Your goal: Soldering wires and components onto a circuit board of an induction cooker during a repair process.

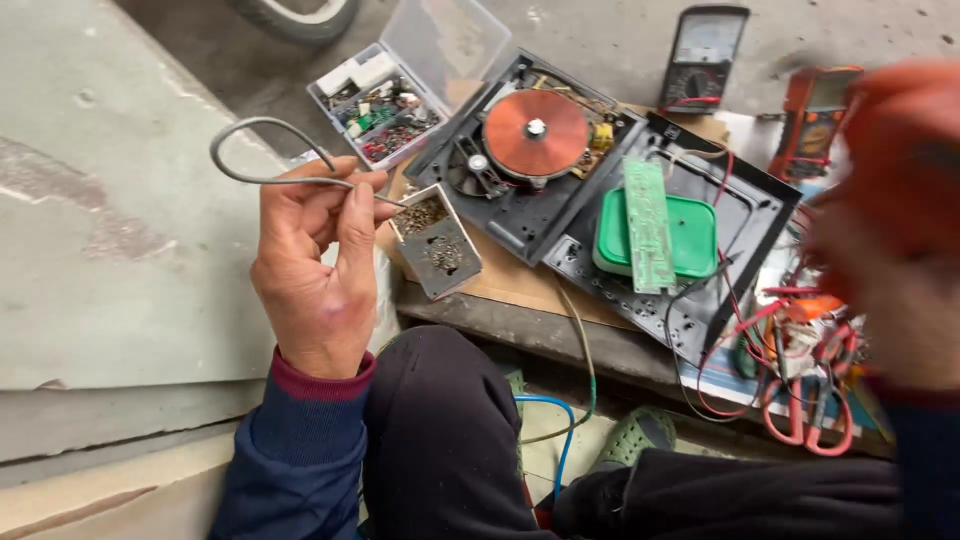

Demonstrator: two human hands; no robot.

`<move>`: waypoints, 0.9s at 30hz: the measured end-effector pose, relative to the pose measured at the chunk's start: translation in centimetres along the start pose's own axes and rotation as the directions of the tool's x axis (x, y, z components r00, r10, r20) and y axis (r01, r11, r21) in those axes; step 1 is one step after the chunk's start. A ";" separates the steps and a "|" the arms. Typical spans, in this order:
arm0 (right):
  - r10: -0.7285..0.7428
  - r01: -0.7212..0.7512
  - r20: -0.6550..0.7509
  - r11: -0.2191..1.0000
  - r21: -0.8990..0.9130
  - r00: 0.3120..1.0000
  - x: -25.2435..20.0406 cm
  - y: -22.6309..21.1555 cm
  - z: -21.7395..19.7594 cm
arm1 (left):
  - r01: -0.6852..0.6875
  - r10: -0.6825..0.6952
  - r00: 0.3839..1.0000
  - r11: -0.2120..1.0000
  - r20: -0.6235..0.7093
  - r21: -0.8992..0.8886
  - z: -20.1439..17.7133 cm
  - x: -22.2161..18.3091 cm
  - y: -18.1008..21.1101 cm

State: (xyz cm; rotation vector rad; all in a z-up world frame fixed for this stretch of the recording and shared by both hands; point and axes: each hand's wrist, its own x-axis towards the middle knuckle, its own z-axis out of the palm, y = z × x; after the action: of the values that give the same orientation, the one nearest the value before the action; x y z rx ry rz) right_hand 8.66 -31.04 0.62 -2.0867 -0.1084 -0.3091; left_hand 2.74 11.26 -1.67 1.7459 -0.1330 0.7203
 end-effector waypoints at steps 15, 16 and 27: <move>0.367 -0.397 0.425 0.917 -0.017 0.828 0.5 5.2 34.2 | 0.016 -0.015 1.000 0.997 -0.009 0.078 1.5 4.8 -7.1; 0.353 -0.382 0.416 0.924 -0.015 0.838 0.9 5.0 34.7 | 0.051 -0.051 0.999 0.993 0.000 0.106 1.4 4.7 -8.1; 0.367 -0.297 0.384 0.927 -0.229 0.847 2.2 5.9 37.0 | 0.128 -0.123 0.991 0.987 -0.050 0.098 1.2 5.7 -7.5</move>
State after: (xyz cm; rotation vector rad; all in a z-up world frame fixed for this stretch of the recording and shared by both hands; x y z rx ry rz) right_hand 18.45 -2.43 -21.54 -2.2575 0.0266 0.3640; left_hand 11.10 14.08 -5.12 1.8156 0.0438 0.6824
